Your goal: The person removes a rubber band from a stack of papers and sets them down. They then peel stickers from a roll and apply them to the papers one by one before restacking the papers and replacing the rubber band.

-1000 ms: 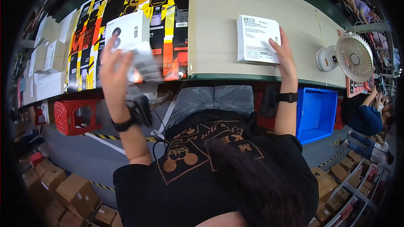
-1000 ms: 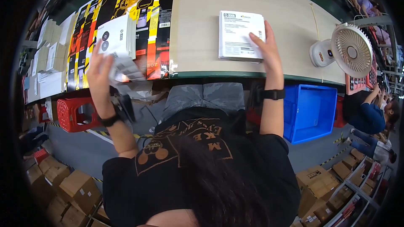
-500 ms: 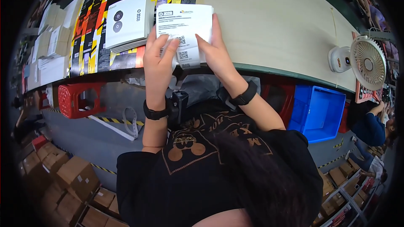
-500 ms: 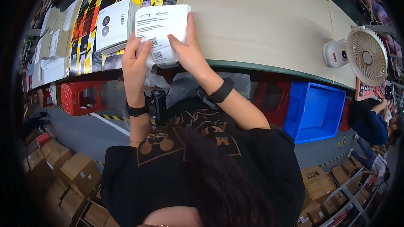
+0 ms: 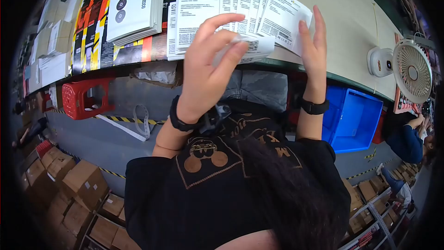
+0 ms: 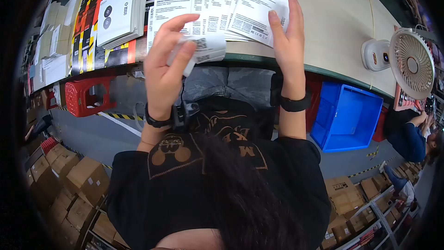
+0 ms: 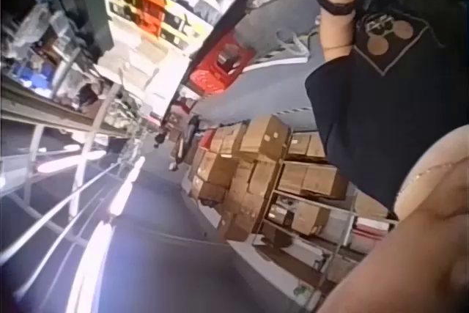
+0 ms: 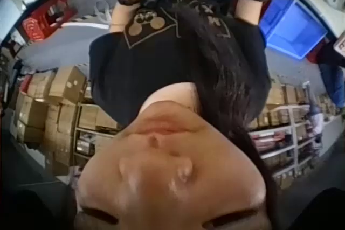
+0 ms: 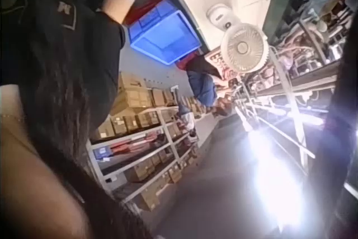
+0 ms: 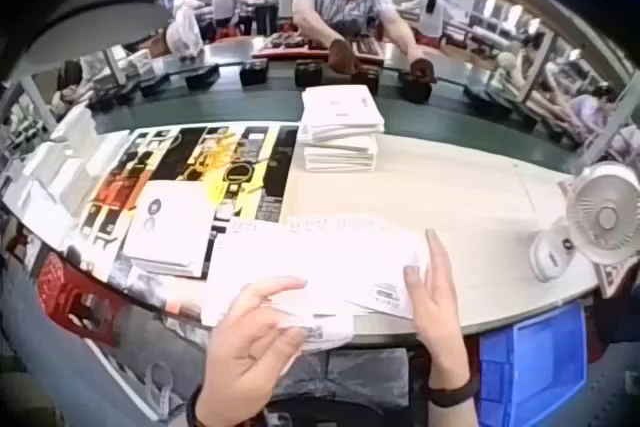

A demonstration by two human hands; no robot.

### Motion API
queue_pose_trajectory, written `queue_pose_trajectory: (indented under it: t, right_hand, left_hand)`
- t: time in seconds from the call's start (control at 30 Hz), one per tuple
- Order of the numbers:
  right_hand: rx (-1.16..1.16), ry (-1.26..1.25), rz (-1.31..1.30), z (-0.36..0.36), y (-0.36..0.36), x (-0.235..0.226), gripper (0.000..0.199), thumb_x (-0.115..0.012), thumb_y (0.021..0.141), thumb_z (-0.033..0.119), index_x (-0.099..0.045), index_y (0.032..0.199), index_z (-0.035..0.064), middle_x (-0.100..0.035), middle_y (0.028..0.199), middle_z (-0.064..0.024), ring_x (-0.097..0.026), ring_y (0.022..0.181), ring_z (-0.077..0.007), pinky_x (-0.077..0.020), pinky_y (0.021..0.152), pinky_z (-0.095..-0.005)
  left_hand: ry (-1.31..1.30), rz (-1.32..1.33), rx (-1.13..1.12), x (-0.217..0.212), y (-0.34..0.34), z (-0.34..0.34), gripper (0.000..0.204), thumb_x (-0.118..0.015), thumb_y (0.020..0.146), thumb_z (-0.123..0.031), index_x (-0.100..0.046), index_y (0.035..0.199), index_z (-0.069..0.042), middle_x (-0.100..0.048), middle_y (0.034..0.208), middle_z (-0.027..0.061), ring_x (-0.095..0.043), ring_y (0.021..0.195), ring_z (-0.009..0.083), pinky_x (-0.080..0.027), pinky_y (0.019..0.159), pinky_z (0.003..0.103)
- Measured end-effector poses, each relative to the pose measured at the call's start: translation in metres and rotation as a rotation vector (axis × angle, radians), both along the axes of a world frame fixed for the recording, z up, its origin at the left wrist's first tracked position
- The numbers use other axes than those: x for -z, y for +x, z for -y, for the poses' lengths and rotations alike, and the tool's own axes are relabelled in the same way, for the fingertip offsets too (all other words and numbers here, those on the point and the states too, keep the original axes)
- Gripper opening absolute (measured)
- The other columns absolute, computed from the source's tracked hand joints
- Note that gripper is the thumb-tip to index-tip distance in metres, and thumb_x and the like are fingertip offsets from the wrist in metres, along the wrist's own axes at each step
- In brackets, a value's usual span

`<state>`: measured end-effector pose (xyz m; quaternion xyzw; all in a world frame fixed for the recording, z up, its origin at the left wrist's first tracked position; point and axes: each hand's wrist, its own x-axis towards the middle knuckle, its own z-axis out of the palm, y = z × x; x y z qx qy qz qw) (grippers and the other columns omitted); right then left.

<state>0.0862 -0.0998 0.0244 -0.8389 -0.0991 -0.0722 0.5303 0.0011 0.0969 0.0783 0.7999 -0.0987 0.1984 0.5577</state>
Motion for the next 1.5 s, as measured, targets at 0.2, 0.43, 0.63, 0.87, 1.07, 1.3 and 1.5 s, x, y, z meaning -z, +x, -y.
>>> queue_pose_trajectory:
  t: [0.2, 0.43, 0.63, 0.87, 1.07, 1.3, 1.5]
  right_hand:
    - [-0.396, 0.497, -0.212, -0.012, -0.035, -0.049, 0.035, -0.052, 0.088, 0.016, -0.047, 0.116, -0.005, -0.056, 0.106, -0.0159, -0.053, 0.1, -0.0188, -0.0408, 0.088, -0.0289]
    - [-0.239, 0.439, -0.321, -0.023, -0.052, -0.05, 0.016, -0.06, 0.078, -0.004, -0.057, 0.094, -0.0057, -0.062, 0.081, -0.0068, -0.058, 0.074, -0.0094, -0.0457, 0.069, -0.0182]
    - [-0.177, 0.607, -0.376, -0.011, -0.042, -0.043, 0.017, -0.06, 0.08, 0.0, -0.056, 0.095, -0.0042, -0.061, 0.085, -0.0083, -0.058, 0.078, -0.0105, -0.0463, 0.071, -0.0203]
    - [0.184, 0.846, -0.002, -0.006, -0.026, -0.033, 0.034, -0.061, 0.078, -0.002, -0.051, 0.11, -0.0023, -0.061, 0.086, -0.0095, -0.059, 0.08, -0.0127, -0.0476, 0.072, -0.022]
    - [-0.069, 0.749, -0.306, -0.001, -0.038, -0.027, 0.052, -0.062, 0.075, -0.004, -0.04, 0.122, -0.0005, -0.061, 0.084, -0.0104, -0.061, 0.078, -0.0144, -0.0485, 0.072, -0.0235]
    - [-0.012, 0.439, -0.11, 0.006, -0.035, -0.025, 0.057, -0.062, 0.074, -0.006, -0.037, 0.124, -0.0003, -0.061, 0.08, -0.0109, -0.061, 0.076, -0.0145, -0.0482, 0.07, -0.0229]
    - [0.174, 0.64, -0.049, 0.034, -0.012, -0.035, 0.039, -0.064, 0.074, -0.002, -0.05, 0.11, 0.0001, -0.062, 0.077, -0.0092, -0.059, 0.071, -0.0126, -0.0464, 0.067, -0.0205]
  left_hand:
    - [-0.27, -0.288, 0.045, -0.005, -0.002, 0.003, 0.012, -0.062, 0.077, -0.007, -0.059, 0.084, 0.002, -0.055, 0.101, 0.0103, -0.053, 0.089, 0.0197, -0.041, 0.082, 0.03]
    - [-0.076, -0.079, -0.014, 0.001, 0.014, 0.022, 0.016, -0.062, 0.075, -0.002, -0.059, 0.09, 0.003, -0.058, 0.093, 0.0059, -0.051, 0.089, 0.0112, -0.037, 0.09, 0.03]
    - [-0.064, -0.205, 0.103, 0.012, 0.024, 0.021, 0.017, -0.068, 0.07, -0.006, -0.063, 0.085, -0.001, -0.058, 0.064, 0.0033, -0.052, 0.057, 0.01, -0.045, 0.077, 0.03]
    - [-0.19, -0.504, 0.142, 0.011, 0.027, 0.025, 0.015, -0.069, 0.07, -0.007, -0.063, 0.082, -0.001, -0.059, 0.065, 0.0041, -0.052, 0.055, 0.0109, -0.04, 0.062, 0.021]
    - [-0.025, -0.179, 0.109, 0.017, 0.042, 0.03, 0.012, -0.069, 0.07, -0.01, -0.063, 0.076, -0.001, -0.058, 0.061, 0.0053, -0.051, 0.049, 0.0144, -0.044, 0.069, 0.024]
    - [0.069, -0.451, 0.29, 0.019, 0.049, 0.033, 0.016, -0.072, 0.067, -0.017, -0.063, 0.072, -0.004, -0.061, 0.068, 0.0067, -0.059, 0.064, 0.0209, -0.034, 0.098, 0.041]
    - [0.444, -0.137, 0.42, 0.011, 0.051, 0.037, 0.014, -0.068, 0.064, -0.013, -0.059, 0.066, -0.003, -0.054, 0.102, 0.0164, -0.05, 0.097, 0.03, -0.027, 0.102, 0.045]
